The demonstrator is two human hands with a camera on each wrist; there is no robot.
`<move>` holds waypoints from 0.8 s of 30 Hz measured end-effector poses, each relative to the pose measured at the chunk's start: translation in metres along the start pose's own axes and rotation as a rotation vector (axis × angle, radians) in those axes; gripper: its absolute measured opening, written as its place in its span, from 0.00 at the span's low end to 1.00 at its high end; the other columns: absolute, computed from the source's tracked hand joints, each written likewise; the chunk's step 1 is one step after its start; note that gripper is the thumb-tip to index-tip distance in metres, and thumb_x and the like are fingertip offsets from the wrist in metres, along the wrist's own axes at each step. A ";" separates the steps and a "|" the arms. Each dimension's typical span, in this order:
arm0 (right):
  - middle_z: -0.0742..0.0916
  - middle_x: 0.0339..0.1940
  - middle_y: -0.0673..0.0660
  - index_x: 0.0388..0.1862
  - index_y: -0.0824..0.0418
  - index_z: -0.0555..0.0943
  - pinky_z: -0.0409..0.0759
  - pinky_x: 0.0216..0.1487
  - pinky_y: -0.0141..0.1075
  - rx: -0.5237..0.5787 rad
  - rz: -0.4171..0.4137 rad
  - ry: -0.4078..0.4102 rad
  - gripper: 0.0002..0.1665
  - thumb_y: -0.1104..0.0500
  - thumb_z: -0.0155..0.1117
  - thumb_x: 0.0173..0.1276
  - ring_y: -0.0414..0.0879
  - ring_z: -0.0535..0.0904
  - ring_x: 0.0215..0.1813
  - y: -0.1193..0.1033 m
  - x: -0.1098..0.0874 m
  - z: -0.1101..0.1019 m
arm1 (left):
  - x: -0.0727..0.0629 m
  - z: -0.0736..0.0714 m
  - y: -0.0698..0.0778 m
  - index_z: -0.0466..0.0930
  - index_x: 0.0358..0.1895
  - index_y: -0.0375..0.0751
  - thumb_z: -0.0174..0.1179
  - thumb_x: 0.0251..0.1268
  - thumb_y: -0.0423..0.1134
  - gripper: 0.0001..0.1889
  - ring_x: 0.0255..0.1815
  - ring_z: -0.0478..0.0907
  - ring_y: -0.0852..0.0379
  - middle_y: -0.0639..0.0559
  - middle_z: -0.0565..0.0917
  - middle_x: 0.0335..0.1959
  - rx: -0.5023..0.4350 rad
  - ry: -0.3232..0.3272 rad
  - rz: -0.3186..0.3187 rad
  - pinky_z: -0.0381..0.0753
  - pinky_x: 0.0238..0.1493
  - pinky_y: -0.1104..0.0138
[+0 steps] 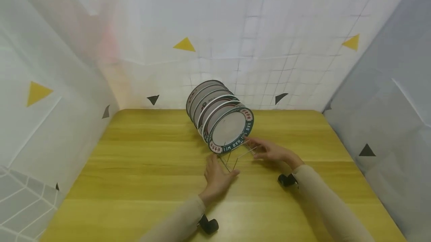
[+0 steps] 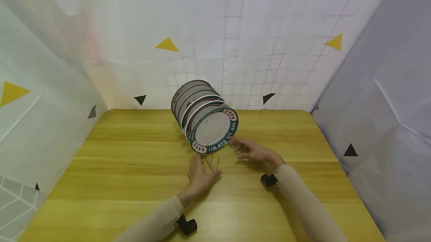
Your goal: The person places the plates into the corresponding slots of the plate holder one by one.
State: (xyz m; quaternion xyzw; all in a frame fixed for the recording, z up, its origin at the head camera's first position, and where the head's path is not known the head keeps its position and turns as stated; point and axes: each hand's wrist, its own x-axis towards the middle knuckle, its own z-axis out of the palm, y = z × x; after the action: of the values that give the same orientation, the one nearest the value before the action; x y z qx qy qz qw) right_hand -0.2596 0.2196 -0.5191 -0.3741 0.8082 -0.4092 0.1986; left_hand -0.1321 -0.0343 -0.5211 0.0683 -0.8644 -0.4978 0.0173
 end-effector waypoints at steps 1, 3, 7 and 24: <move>0.70 0.73 0.59 0.80 0.53 0.52 0.67 0.68 0.57 0.003 -0.001 -0.017 0.46 0.62 0.63 0.69 0.58 0.69 0.69 0.000 0.001 -0.001 | 0.001 0.003 -0.001 0.53 0.74 0.33 0.74 0.49 0.53 0.54 0.75 0.53 0.37 0.34 0.58 0.74 0.017 0.019 0.015 0.49 0.72 0.39; 0.67 0.76 0.59 0.80 0.55 0.51 0.65 0.70 0.57 0.007 -0.008 -0.065 0.45 0.62 0.61 0.70 0.59 0.65 0.73 0.001 0.002 -0.006 | 0.003 0.008 -0.003 0.56 0.72 0.33 0.74 0.50 0.53 0.51 0.73 0.56 0.38 0.34 0.61 0.72 0.044 0.052 0.037 0.52 0.70 0.40; 0.64 0.77 0.61 0.81 0.56 0.49 0.63 0.71 0.57 0.022 -0.008 -0.134 0.45 0.62 0.60 0.71 0.61 0.62 0.75 0.002 0.005 -0.014 | 0.004 0.011 -0.002 0.63 0.69 0.37 0.74 0.49 0.51 0.45 0.67 0.61 0.43 0.40 0.67 0.64 0.063 0.095 0.059 0.57 0.66 0.45; 0.69 0.73 0.65 0.79 0.60 0.54 0.69 0.67 0.58 0.049 -0.037 -0.033 0.46 0.63 0.65 0.67 0.63 0.70 0.68 -0.009 0.002 0.003 | 0.004 0.001 -0.008 0.70 0.66 0.34 0.72 0.44 0.39 0.40 0.62 0.65 0.41 0.40 0.68 0.60 0.031 0.071 0.072 0.62 0.65 0.46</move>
State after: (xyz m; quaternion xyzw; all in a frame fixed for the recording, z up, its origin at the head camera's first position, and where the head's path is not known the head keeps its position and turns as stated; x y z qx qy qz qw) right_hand -0.2549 0.2134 -0.5133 -0.3908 0.7874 -0.4263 0.2135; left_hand -0.1356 -0.0376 -0.5288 0.0550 -0.8727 -0.4808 0.0646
